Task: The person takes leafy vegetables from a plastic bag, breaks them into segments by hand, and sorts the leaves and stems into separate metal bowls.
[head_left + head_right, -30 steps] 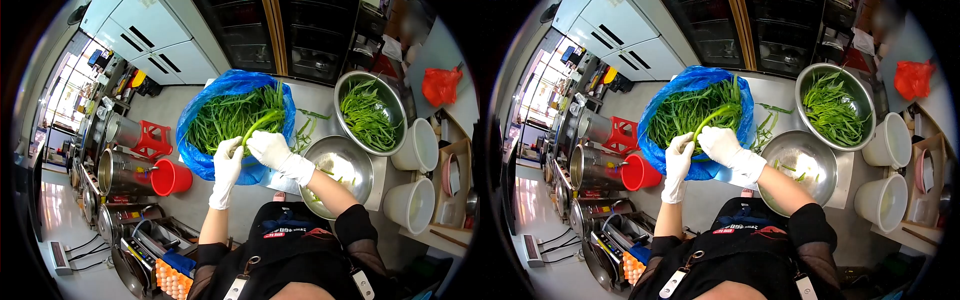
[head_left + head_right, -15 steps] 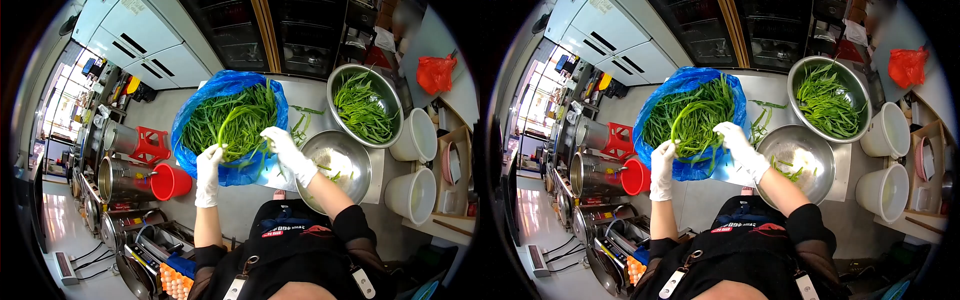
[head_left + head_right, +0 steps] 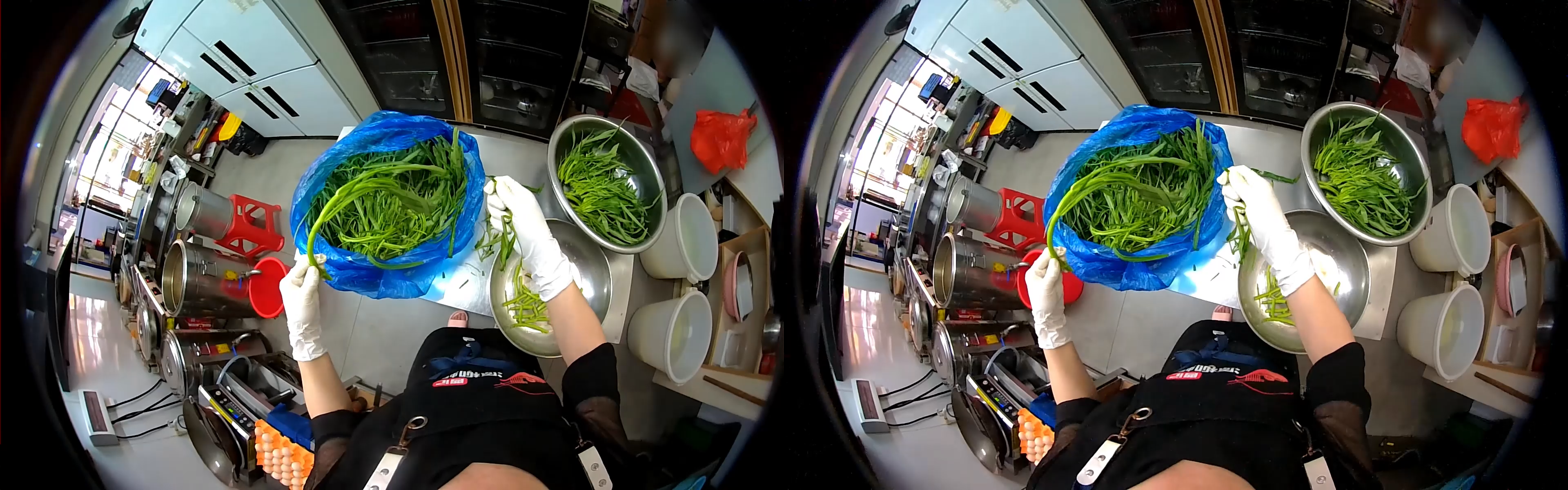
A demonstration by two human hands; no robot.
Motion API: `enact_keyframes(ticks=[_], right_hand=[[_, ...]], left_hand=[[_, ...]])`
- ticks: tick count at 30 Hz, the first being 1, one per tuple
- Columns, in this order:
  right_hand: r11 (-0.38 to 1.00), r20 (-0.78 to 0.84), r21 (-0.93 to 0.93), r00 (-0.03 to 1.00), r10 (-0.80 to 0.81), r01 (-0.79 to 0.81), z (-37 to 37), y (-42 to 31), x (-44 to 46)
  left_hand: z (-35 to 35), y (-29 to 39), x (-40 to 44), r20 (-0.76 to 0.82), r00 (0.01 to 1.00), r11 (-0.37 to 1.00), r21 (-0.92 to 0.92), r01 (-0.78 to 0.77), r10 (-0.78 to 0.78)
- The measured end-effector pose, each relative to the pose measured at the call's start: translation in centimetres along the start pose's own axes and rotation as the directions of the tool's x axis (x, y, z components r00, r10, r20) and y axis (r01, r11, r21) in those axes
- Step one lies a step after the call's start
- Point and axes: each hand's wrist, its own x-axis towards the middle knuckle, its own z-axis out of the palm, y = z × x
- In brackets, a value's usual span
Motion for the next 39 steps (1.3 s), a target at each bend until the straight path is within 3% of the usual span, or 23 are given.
enact_keyframes(ticks=[2,5,8,10,16,20,29,32,36,38,39], right_hand=[[0.990,-0.012,-0.140,1.000,-0.008,0.007,0.7,-1.0,-0.4],[0.842,-0.037,-0.492,0.961,-0.274,0.221,2.9,-2.2,-1.7],[0.721,0.057,-0.577,0.899,-0.434,0.384,3.4,-1.6,-1.7],[0.665,0.099,-0.633,0.893,-0.438,0.396,4.6,-2.2,-2.4],[0.223,0.392,-0.746,0.683,-0.616,0.628,5.4,-0.5,-1.7],[0.096,0.427,-0.783,0.643,-0.636,0.615,4.7,0.1,-1.6],[0.257,0.277,-0.823,0.752,-0.598,0.507,3.4,-0.1,-1.6],[0.231,0.251,-0.857,0.764,-0.594,0.461,2.5,0.1,-1.5],[0.510,0.097,-0.759,0.845,-0.526,0.405,0.5,1.3,-0.7],[0.741,-0.086,-0.616,0.912,-0.401,0.267,-0.7,1.7,-0.2],[0.789,-0.151,-0.572,0.917,-0.369,0.224,-1.8,0.9,0.0]], left_hand=[[0.0,-0.2,-0.1,0.049,0.998,0.999,-0.018,-0.032,0.033],[0.7,0.0,-0.3,0.088,0.995,0.999,-0.023,-0.046,0.048],[1.4,0.0,-0.3,0.139,0.987,0.997,-0.019,-0.072,0.074],[2.2,0.5,-0.4,0.190,0.978,0.996,-0.017,-0.087,0.089],[4.9,1.6,-0.8,0.371,0.926,0.994,0.057,-0.090,0.062],[6.7,1.5,-0.9,0.432,0.900,0.998,-0.017,-0.061,0.062],[8.4,1.7,-0.6,0.518,0.849,0.993,0.014,0.114,-0.105],[8.7,1.8,-0.4,0.494,0.851,0.982,0.042,0.185,-0.181],[9.8,1.4,-0.3,0.497,0.840,0.975,0.059,0.216,-0.217],[10.1,0.9,-0.2,0.507,0.834,0.974,0.052,0.222,-0.218],[10.0,0.6,-0.1,0.477,0.844,0.968,0.073,0.240,-0.245]])
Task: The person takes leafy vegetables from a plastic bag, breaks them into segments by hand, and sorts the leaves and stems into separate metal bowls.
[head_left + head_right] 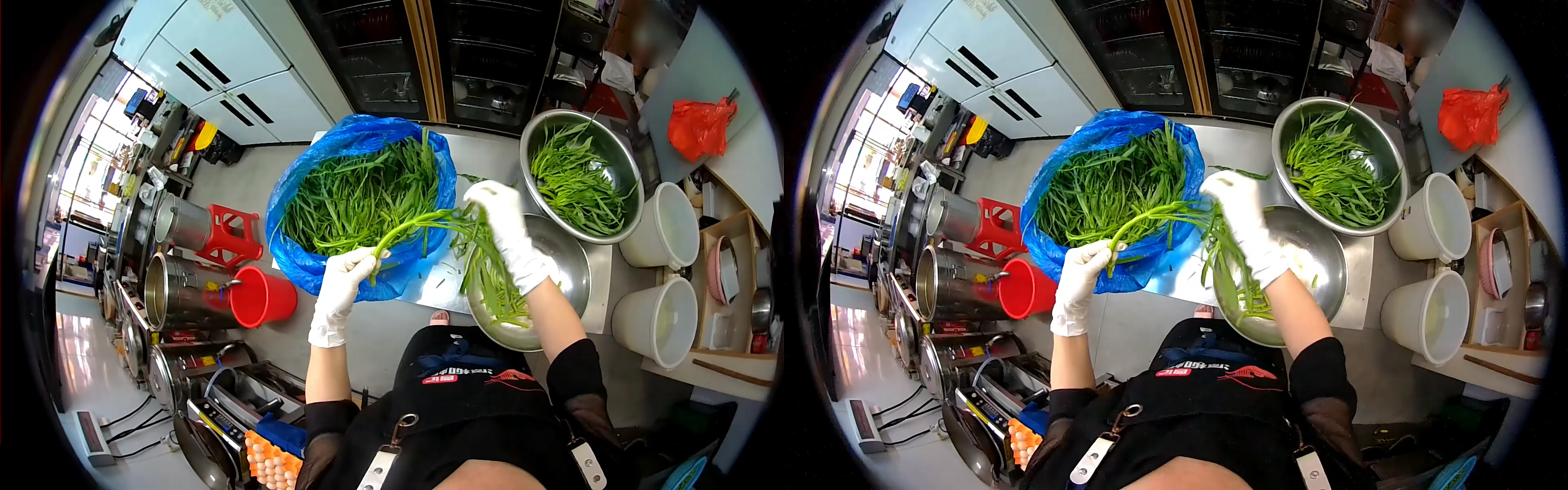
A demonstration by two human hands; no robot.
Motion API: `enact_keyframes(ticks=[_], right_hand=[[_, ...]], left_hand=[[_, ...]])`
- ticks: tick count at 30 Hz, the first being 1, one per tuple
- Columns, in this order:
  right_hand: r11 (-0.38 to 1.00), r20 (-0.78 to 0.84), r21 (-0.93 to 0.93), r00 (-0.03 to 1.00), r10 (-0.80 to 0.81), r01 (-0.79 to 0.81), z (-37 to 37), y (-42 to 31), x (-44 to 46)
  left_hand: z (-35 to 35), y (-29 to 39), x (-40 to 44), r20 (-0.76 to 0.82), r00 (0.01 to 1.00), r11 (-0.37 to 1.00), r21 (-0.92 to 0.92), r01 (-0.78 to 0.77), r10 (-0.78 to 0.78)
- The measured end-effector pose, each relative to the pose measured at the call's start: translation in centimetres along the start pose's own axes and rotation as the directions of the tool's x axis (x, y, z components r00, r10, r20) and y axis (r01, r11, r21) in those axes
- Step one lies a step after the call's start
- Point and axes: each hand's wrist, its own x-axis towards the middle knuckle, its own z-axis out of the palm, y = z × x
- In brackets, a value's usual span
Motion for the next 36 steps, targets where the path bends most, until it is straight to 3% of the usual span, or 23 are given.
enact_keyframes(ticks=[1,2,3,5,7,8,11,15,20,27,30,34,36], right_hand=[[0.997,-0.033,0.048,0.997,0.063,-0.062,-1.5,0.1,0.5],[0.957,0.004,0.126,0.965,0.263,-0.262,-2.6,0.3,0.7],[0.940,0.042,0.104,0.946,0.323,-0.326,-3.0,-0.6,0.7],[0.992,0.055,-0.107,0.997,-0.061,0.067,-2.5,-1.8,-0.2],[0.876,0.138,-0.205,0.899,-0.415,0.436,-0.9,-2.8,-1.0],[0.807,0.210,-0.214,0.833,-0.512,0.550,0.0,-3.5,-1.7],[0.603,0.382,-0.414,0.732,-0.564,0.682,0.7,-3.9,-3.5],[0.477,0.418,-0.461,0.657,-0.627,0.749,0.1,-3.0,-3.7],[0.525,0.455,-0.469,0.704,-0.546,0.710,-0.8,-3.1,-4.1],[0.401,0.530,-0.541,0.670,-0.519,0.739,-1.5,-4.0,-4.3],[0.593,0.467,-0.409,0.717,-0.517,0.694,-2.1,-4.0,-4.0],[0.917,0.401,-0.142,0.869,-0.290,0.372,-2.9,-2.9,-4.4],[0.999,0.287,0.041,0.958,0.006,-0.019,-4.9,-2.8,-4.2]], left_hand=[[0.2,0.1,0.0,0.005,1.000,0.999,0.030,-0.016,0.016],[0.4,0.5,0.0,0.012,0.999,0.997,0.063,-0.033,0.032],[0.6,0.8,-0.1,0.017,0.999,0.994,0.093,-0.048,0.047],[1.6,1.3,0.3,0.078,0.991,0.967,0.221,-0.124,0.109],[2.7,1.7,0.9,0.141,0.969,0.901,0.359,-0.242,0.204],[3.4,2.2,1.1,0.189,0.965,0.912,0.335,-0.237,0.182],[4.4,3.3,1.3,0.233,0.952,0.920,0.292,-0.261,0.197],[4.9,2.9,1.4,0.319,0.947,0.999,0.000,-0.043,0.040],[6.1,1.3,2.4,0.381,0.921,0.891,-0.442,0.104,0.082],[6.7,2.3,3.2,0.480,0.877,0.828,-0.486,0.281,-0.016],[7.4,2.2,3.2,0.543,0.838,0.782,-0.543,0.305,0.049],[9.0,-0.2,3.9,0.593,0.792,0.656,-0.659,0.370,0.149],[9.3,-1.5,4.3,0.605,0.764,0.579,-0.713,0.395,0.223]])
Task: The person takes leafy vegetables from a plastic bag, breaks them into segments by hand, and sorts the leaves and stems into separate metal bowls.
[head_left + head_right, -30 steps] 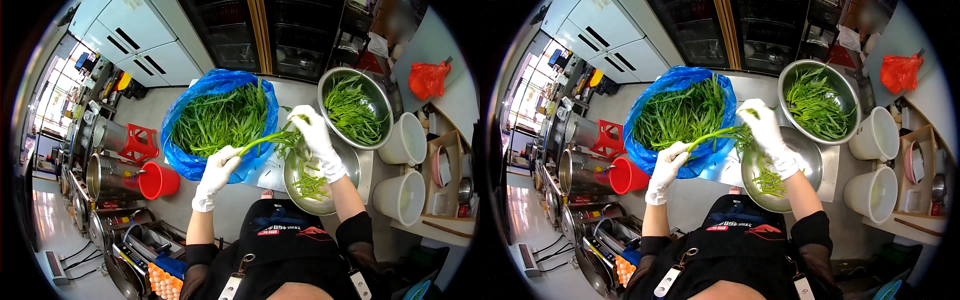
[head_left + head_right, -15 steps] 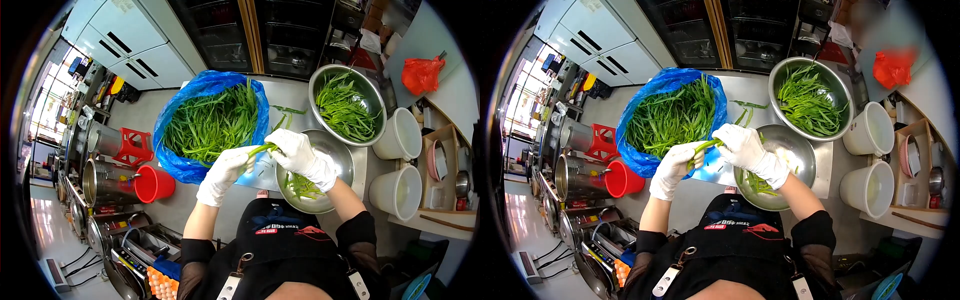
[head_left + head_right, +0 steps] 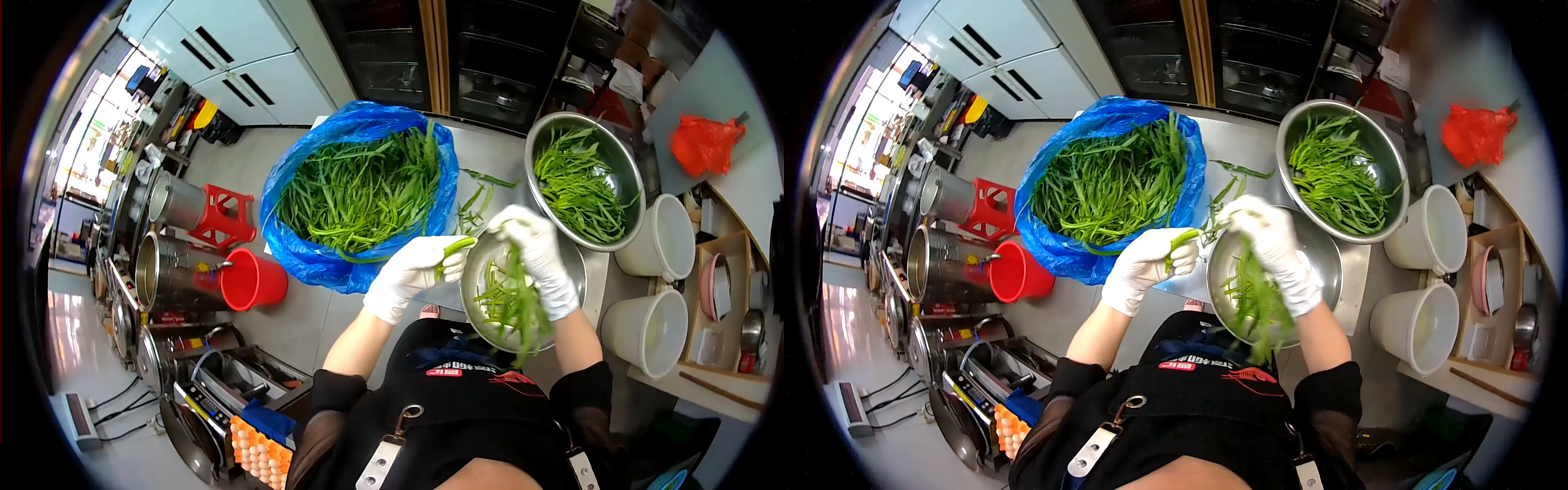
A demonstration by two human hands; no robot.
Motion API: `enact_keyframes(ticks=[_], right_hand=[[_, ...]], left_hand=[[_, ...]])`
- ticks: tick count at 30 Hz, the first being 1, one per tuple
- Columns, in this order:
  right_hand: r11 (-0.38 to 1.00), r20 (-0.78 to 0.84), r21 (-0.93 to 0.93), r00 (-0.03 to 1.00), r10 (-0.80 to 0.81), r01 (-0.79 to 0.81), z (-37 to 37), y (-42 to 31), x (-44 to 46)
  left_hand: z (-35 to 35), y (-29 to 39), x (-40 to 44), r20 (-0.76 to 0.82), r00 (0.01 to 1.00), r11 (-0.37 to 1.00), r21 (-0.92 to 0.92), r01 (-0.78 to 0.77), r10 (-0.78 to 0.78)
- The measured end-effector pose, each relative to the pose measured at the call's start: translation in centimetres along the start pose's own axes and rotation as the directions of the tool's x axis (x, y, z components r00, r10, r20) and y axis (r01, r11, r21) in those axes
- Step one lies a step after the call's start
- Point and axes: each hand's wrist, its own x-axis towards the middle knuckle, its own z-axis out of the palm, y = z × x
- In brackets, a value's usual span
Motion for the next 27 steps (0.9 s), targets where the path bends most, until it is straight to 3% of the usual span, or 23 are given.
enact_keyframes(ticks=[2,3,5,7,8,9,10,11,12,13,15,16,17,22,27], right_hand=[[1.000,-0.189,0.012,0.982,0.002,0.000,-2.3,-0.6,-0.2],[0.996,-0.221,-0.087,0.975,-0.035,0.016,-4.1,-0.7,-0.3],[0.993,-0.344,-0.102,0.934,-0.099,0.067,-6.5,-1.1,-0.7],[0.989,-0.335,-0.110,0.933,-0.133,0.102,-9.9,-0.6,-1.4],[0.980,-0.315,-0.143,0.933,-0.176,0.136,-11.6,0.1,-1.6],[0.969,-0.297,-0.177,0.930,-0.218,0.171,-11.9,0.1,-1.6],[0.987,-0.336,-0.035,0.928,-0.162,0.159,-11.7,0.6,-1.7],[0.983,-0.369,0.106,0.924,-0.101,0.150,-11.5,1.1,-1.9],[0.959,-0.397,0.243,0.917,-0.037,0.144,-10.9,1.1,-2.2],[0.945,-0.405,0.326,0.908,0.106,0.035,-10.5,0.9,-2.6],[0.936,-0.431,0.320,0.902,0.009,0.144,-10.6,3.4,-2.2],[0.936,-0.407,0.338,0.912,0.048,0.102,-10.6,3.7,-2.4],[0.942,-0.402,0.313,0.916,0.017,0.120,-9.9,3.8,-2.1],[0.923,-0.356,0.384,0.922,0.151,-0.003,-8.3,4.2,-0.7],[0.911,-0.363,0.411,0.912,0.191,-0.028,-7.3,4.2,-0.7]], left_hand=[[0.6,-0.4,0.0,-0.098,0.995,0.990,0.137,0.016,-0.003],[0.2,-1.0,0.1,-0.111,0.994,0.972,0.233,0.035,-0.009],[-1.4,-3.0,0.5,-0.156,0.987,0.834,0.538,0.126,-0.048],[-1.6,-4.8,1.0,-0.252,0.967,0.509,0.829,0.231,-0.029],[-1.3,-4.6,0.6,-0.293,0.956,0.092,0.953,0.290,0.018],[-1.4,-4.2,0.2,-0.234,0.962,0.022,0.972,0.233,0.138],[-1.7,-3.6,-0.3,-0.161,0.955,-0.057,0.982,0.180,0.248],[-2.0,-2.9,-0.8,-0.075,0.935,-0.141,0.981,0.131,0.346],[-2.4,-1.7,-1.5,-0.089,0.908,-0.235,0.951,0.200,0.409],[-2.9,-0.2,-2.3,-0.093,0.878,-0.322,0.908,0.269,0.470],[-3.9,3.2,-3.9,-0.136,0.856,-0.583,0.678,0.448,0.499],[-4.6,4.8,-4.6,-0.130,0.839,-0.614,0.625,0.483,0.528],[-5.4,6.0,-5.2,-0.130,0.849,-0.662,0.571,0.486,0.512],[-10.0,7.6,-5.0,-0.093,0.959,-0.922,0.263,0.284,0.269],[-10.6,7.4,-4.2,-0.276,0.953,-0.974,0.147,0.172,0.127]])
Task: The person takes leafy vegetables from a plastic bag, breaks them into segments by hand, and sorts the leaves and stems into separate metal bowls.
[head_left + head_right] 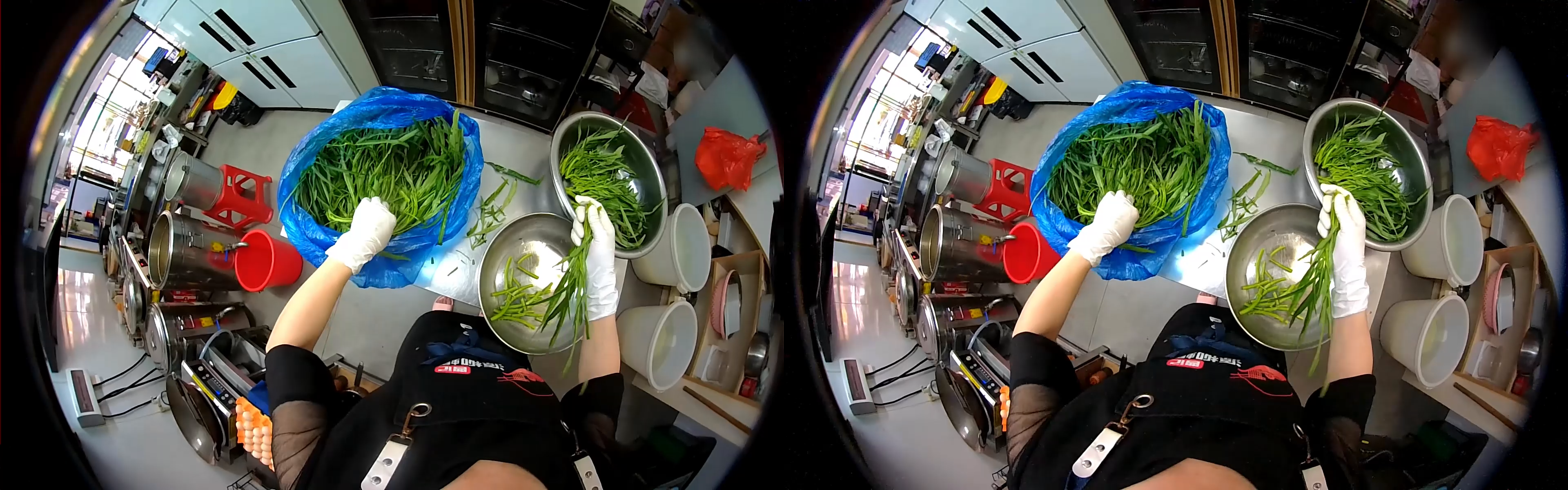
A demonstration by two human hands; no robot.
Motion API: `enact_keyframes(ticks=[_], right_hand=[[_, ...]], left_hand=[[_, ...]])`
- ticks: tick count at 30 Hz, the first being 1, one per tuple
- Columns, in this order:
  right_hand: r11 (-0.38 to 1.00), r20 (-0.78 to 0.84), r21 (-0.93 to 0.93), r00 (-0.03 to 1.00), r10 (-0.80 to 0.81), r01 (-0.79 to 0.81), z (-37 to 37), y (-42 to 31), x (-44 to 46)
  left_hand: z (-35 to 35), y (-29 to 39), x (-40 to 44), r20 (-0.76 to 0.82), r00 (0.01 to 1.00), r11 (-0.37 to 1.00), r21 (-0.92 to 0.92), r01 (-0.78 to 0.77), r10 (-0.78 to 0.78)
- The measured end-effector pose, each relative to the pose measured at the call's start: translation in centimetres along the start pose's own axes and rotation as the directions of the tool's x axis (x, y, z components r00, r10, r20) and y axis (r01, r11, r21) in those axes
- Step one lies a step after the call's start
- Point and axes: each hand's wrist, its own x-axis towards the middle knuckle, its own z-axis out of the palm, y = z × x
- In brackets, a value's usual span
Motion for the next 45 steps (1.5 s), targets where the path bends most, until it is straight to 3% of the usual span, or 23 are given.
enact_keyframes(ticks=[2,4,6,8,9,10,12,13,14,16,17,20,28,30,33,36,38,42,45], right_hand=[[1.000,-0.011,0.017,1.000,0.018,-0.017,-0.9,0.4,-0.1],[1.000,-0.033,0.018,0.999,0.019,-0.018,-1.4,0.3,-0.4],[1.000,-0.069,0.004,0.998,0.013,-0.012,-1.6,0.0,-0.8],[1.000,-0.075,-0.004,0.997,0.023,-0.023,-2.0,0.1,-1.1],[0.999,-0.070,-0.005,0.997,0.036,-0.036,-2.2,0.1,-1.1],[0.999,-0.065,-0.006,0.997,0.048,-0.048,-2.3,0.2,-1.1],[0.994,-0.047,0.010,0.993,0.105,-0.105,-2.5,0.9,-1.0],[0.992,-0.031,0.003,0.992,0.126,-0.126,-2.5,1.1,-1.0],[0.990,-0.018,0.001,0.990,0.141,-0.141,-2.4,1.2,-0.7],[0.990,-0.025,-0.017,0.990,0.137,-0.137,-1.9,1.2,-0.8],[0.991,-0.016,-0.027,0.991,0.132,-0.132,-1.5,0.9,-0.8],[0.987,-0.022,-0.078,0.990,0.139,-0.140,0.5,0.2,-0.9],[0.938,0.105,-0.322,0.980,0.172,-0.130,6.2,-1.1,-1.4],[0.828,0.253,-0.536,0.967,-0.025,0.161,8.9,-0.9,-1.4],[0.815,0.391,-0.487,0.912,-0.120,0.316,12.3,-0.4,-1.6],[0.538,0.551,-0.521,0.743,-0.380,0.662,15.0,0.4,-1.3],[0.383,0.601,-0.556,0.675,-0.428,0.737,15.9,0.7,-1.0],[0.281,0.642,-0.547,0.610,-0.464,0.789,16.7,1.2,-0.9],[0.230,0.624,-0.591,0.619,-0.477,0.773,16.8,1.1,-1.3]], left_hand=[[-0.6,-0.7,-0.3,0.002,0.999,0.998,0.032,-0.053,0.053],[-3.6,-2.8,-0.7,-0.036,0.999,0.932,-0.362,-0.003,-0.010],[-5.8,-5.3,-0.7,-0.179,0.975,0.743,-0.669,-0.021,-0.133],[-7.6,-7.2,-1.0,-0.287,0.911,0.608,-0.792,-0.051,-0.297],[-7.6,-7.6,-1.3,-0.180,0.887,0.491,-0.869,0.059,-0.425],[-8.9,-7.0,-1.5,0.034,0.857,0.248,-0.951,0.187,-0.515],[-6.6,-6.5,-1.6,0.225,0.933,0.626,-0.694,0.355,-0.280],[-6.1,-5.7,-1.8,0.235,0.929,0.663,-0.652,0.369,-0.286],[-6.0,-6.6,-2.1,0.210,0.946,0.533,-0.786,0.314,-0.248],[-8.5,-8.4,-3.2,0.055,0.919,0.237,-0.959,0.159,-0.391],[-10.2,-9.1,-3.8,0.090,0.913,0.088,-0.987,0.136,-0.399],[-10.9,-10.0,-5.3,0.174,0.893,-0.178,-0.978,0.108,-0.415],[-9.0,-9.7,-6.4,0.186,0.922,-0.407,-0.913,0.034,-0.340],[-8.7,-9.3,-6.2,0.142,0.938,-0.455,-0.890,-0.019,-0.318],[-9.5,-8.4,-5.7,0.191,0.949,-0.515,-0.856,0.036,-0.251],[-9.5,-6.7,-4.5,0.178,0.964,-0.542,-0.839,0.043,-0.199],[-9.9,-5.3,-3.9,0.139,0.974,-0.526,-0.850,0.024,-0.180],[-11.2,-3.2,-3.2,0.266,0.956,-0.559,-0.815,0.155,-0.122],[-11.2,-2.3,-2.5,0.225,0.972,-0.626,-0.767,0.138,-0.062]])
